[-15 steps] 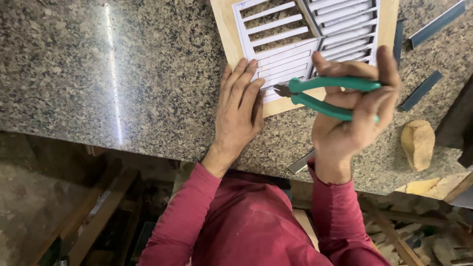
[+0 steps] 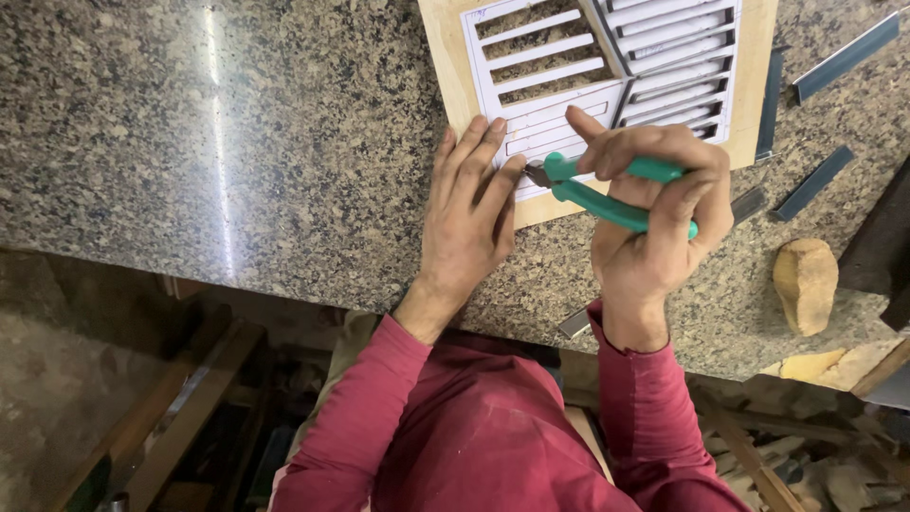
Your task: The person uses green pliers to bend and secure metal strips into a wooden frame containing a white vent template. They repeatedly pick up metal strips, position them into the slots, and use the pliers to crimp or adjust them. The person works methodically across the frame, filling the slots with metal pieces.
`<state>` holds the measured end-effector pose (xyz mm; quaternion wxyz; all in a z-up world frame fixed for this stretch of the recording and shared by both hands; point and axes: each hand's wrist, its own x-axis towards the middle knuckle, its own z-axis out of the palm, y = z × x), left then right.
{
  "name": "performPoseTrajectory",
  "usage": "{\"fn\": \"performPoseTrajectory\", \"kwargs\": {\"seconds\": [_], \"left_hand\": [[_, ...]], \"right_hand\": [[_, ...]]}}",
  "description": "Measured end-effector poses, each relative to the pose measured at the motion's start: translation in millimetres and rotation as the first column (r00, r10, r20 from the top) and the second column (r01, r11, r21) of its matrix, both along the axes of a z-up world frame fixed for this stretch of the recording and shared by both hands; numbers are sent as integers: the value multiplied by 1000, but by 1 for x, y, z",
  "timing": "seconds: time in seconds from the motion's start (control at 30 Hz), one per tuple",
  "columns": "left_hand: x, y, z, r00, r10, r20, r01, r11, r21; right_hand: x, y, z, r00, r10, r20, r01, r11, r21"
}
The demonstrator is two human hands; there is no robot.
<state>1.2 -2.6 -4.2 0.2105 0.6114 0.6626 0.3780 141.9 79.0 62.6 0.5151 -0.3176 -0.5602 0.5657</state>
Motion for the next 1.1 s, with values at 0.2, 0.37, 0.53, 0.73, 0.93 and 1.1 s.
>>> {"fn": "performPoseTrajectory", "kwargs": {"seconds": [0.2, 0.37, 0.53, 0.73, 0.93, 1.1], "left_hand": [[2, -5, -1, 1000, -19, 7, 19, 1000, -13], [0, -2, 2, 1000, 0, 9, 0, 999, 32], [-1, 5, 6, 998, 57, 5, -57, 996, 75], [1, 4, 7, 997, 74, -6, -73, 994, 84], [4, 1, 5, 997, 66, 26, -68, 995, 69], [4, 3, 1, 998, 63, -10, -62, 994, 88]], "right_hand": [[-4, -6, -15, 996, -58, -60, 69, 979, 193], [2, 8, -19, 983, -184, 24, 180, 977, 114], [48, 17, -5, 975, -212, -68, 218, 971, 95], [52, -11, -5, 977, -182, 114, 155, 964, 216], [36, -19, -2, 977, -195, 81, 176, 963, 204], [32, -17, -4, 987, -163, 2, 162, 979, 127]]}}
